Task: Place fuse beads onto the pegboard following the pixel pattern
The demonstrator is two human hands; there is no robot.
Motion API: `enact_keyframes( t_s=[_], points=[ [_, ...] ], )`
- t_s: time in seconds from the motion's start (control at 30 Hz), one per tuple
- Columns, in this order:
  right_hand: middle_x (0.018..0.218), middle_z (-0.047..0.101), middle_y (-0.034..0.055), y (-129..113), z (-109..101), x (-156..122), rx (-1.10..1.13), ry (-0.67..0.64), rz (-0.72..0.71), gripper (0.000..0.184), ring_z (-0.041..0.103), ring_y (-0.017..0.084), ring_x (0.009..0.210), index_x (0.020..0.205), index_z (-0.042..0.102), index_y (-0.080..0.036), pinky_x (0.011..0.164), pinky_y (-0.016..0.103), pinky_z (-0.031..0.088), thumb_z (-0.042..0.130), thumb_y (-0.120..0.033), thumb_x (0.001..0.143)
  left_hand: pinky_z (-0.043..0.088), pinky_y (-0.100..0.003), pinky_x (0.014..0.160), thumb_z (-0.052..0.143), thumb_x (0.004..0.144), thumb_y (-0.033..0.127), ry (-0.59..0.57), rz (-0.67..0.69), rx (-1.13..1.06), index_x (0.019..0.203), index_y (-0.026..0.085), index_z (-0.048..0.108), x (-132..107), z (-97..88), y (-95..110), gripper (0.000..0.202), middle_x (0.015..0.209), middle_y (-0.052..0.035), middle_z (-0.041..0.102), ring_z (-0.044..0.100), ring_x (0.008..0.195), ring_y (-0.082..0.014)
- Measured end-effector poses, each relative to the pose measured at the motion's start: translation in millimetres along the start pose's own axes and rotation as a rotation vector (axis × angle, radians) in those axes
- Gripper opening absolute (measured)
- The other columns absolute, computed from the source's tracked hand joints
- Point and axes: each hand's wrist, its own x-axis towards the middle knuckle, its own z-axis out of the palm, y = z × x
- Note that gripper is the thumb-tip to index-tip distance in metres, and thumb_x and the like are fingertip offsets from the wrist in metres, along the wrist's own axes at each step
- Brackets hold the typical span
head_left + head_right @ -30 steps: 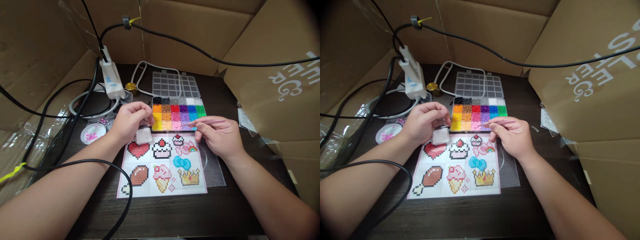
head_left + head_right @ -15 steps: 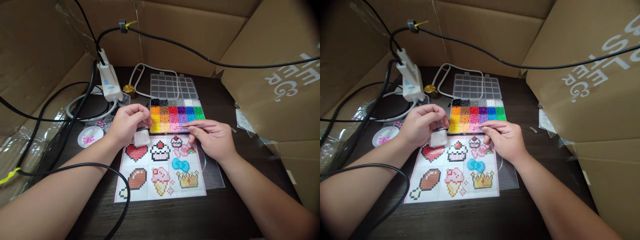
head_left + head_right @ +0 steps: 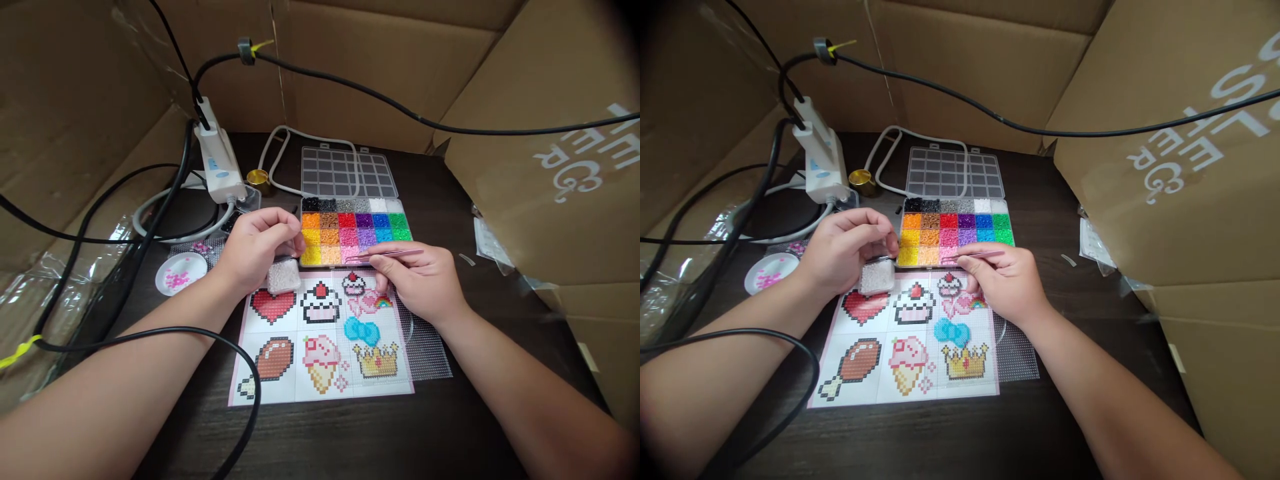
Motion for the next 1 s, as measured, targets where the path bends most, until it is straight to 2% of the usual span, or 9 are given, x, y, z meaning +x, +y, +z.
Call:
enact_keyframes(
  t_s=[0.67, 1.0],
  points=[
    [0.048, 0.061, 0.0001, 3.2, -0.9, 0.4, -0.019, 0.039, -0.019, 0.018, 0.056, 0.01, 0.042, 0.089, 0.08, -0.013, 0.041, 0.021, 0.047, 0.073, -0.029, 0.085, 0.053, -0.025, 0.057, 0.066, 0.071, 0.022, 0.014, 0.0, 0.044, 0.068, 0.019, 0.063, -1.2, 0.4, -0.1, 0.005, 0.062, -0.0015, 0.066, 0.063, 0.057, -0.0132],
    [0.049, 0.061, -0.0001, 2.5, -1.9, 1.7, -0.022, 0.038, -0.011, 0.018, 0.056, 0.01, 0.042, 0.09, 0.08, -0.012, 0.042, 0.02, 0.047, 0.073, -0.028, 0.084, 0.052, -0.023, 0.057, 0.068, 0.072, 0.02, -0.01, 0.005, -0.01, 0.069, 0.018, 0.063, 0.0, 0.3, -1.2, 0.006, 0.062, -0.0009, 0.066, 0.063, 0.056, -0.012]
  ],
)
